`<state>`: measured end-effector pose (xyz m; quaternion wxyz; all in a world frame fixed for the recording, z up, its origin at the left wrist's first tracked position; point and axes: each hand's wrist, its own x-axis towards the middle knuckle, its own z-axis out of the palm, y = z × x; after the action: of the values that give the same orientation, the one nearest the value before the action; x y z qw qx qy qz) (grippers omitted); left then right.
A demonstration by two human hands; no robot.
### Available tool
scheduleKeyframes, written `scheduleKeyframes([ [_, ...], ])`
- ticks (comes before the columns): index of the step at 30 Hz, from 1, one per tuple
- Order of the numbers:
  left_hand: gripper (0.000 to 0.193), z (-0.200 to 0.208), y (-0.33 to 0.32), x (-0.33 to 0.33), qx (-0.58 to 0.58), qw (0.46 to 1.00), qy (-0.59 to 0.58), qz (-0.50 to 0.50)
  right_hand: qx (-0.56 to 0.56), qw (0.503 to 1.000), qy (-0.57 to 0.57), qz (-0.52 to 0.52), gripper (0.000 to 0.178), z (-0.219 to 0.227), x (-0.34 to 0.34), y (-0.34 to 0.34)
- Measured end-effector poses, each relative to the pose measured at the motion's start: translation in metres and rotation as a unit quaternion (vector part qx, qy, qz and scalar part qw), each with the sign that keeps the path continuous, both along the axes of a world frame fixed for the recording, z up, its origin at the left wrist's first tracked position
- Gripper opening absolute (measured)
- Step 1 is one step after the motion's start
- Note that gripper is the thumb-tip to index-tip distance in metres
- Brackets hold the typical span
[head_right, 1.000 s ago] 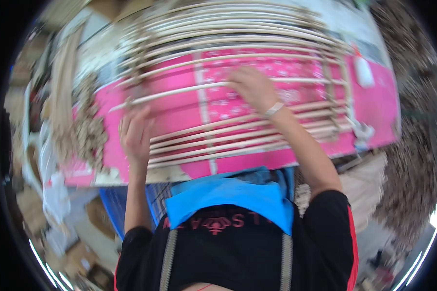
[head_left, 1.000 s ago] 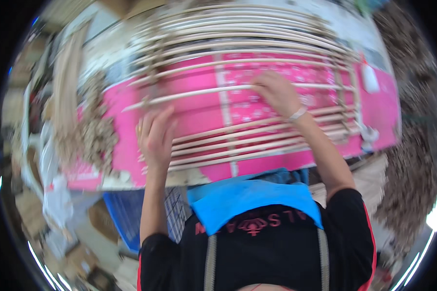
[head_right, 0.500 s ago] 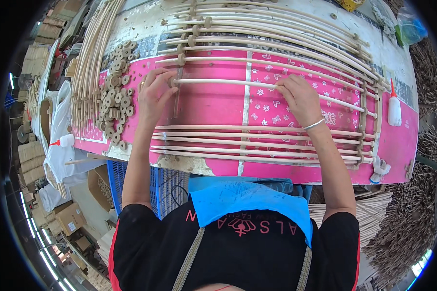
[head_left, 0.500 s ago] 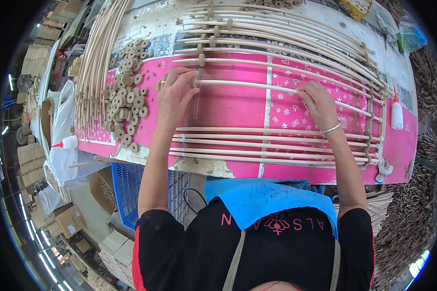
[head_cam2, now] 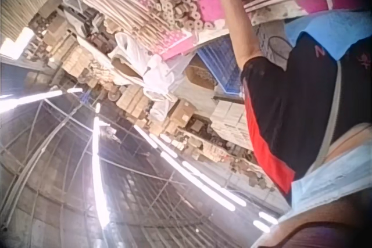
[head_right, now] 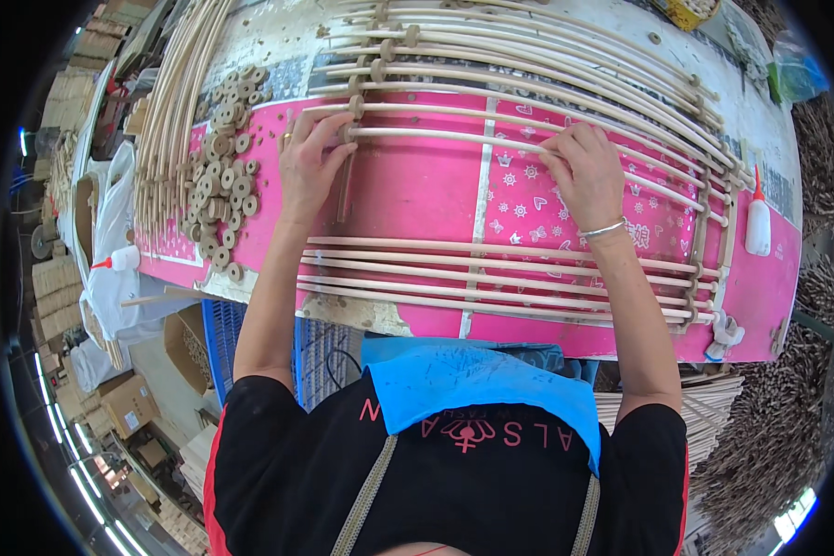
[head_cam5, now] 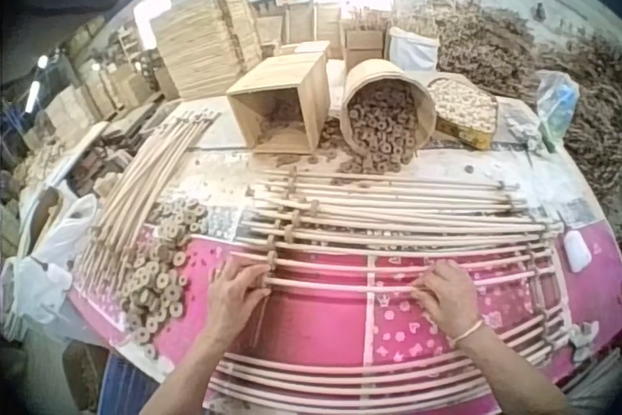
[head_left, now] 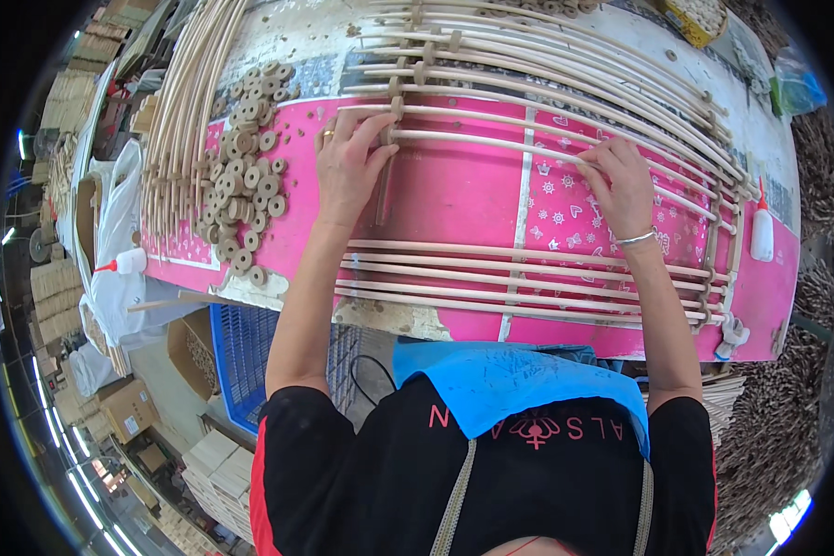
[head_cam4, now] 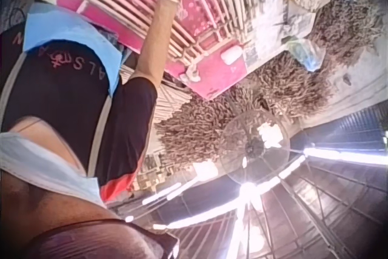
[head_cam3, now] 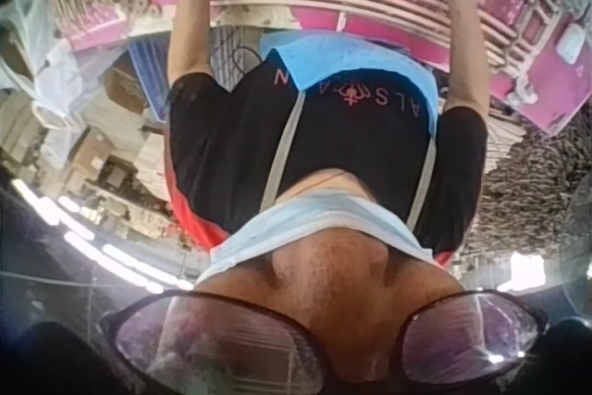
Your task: Assembling wooden structures by applying glue and fitting wooden rings onto dowels to form a grid or frame.
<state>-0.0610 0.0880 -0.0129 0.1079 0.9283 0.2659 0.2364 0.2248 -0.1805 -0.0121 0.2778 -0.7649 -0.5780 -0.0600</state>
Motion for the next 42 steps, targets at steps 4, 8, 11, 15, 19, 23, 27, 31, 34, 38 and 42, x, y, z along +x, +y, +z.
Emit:
scheduleKeyframes([
  [4,0.048,-0.002,-0.004,-0.002,-0.010,0.999,-0.034,0.001,-0.002,1.000,-0.017,-0.006,0.013,-0.003,0.001,0.003],
  [8,0.051,0.006,-0.006,-0.035,-0.036,0.997,-0.046,0.048,0.041,0.998,-0.035,-0.018,0.018,0.009,-0.007,0.001],
  [11,0.045,0.018,0.008,-0.078,-0.028,0.992,-0.030,0.120,-0.011,0.986,0.163,0.013,0.018,0.023,-0.025,-0.023],
  [15,0.034,0.034,0.015,-0.131,-0.071,0.981,0.006,0.181,-0.133,0.967,0.191,0.106,0.017,0.029,-0.050,-0.051],
  [19,0.034,0.028,0.002,-0.145,-0.057,0.975,0.060,0.207,-0.148,0.953,0.254,0.072,0.022,0.024,-0.063,-0.057],
  [23,0.033,0.020,-0.001,-0.143,-0.040,0.970,0.062,0.229,-0.139,0.960,0.215,0.111,0.020,0.024,-0.063,-0.055],
  [27,0.035,0.015,0.003,-0.143,-0.024,0.972,0.042,0.231,-0.152,0.954,0.229,0.117,0.017,0.022,-0.064,-0.054],
  [31,0.037,0.014,0.003,-0.146,-0.025,0.972,0.057,0.229,-0.153,0.965,0.179,0.113,0.013,0.018,-0.063,-0.052],
  [34,0.036,0.012,0.003,-0.147,-0.009,0.964,0.097,0.249,-0.134,0.969,0.162,0.128,0.011,0.016,-0.062,-0.051],
  [38,0.031,0.008,0.005,-0.146,0.011,0.965,0.096,0.244,-0.141,0.965,0.167,0.146,0.012,0.016,-0.058,-0.051],
  [42,0.020,0.007,0.004,-0.145,0.005,0.964,0.054,0.261,-0.133,0.955,0.241,0.111,0.013,0.019,-0.057,-0.052],
])
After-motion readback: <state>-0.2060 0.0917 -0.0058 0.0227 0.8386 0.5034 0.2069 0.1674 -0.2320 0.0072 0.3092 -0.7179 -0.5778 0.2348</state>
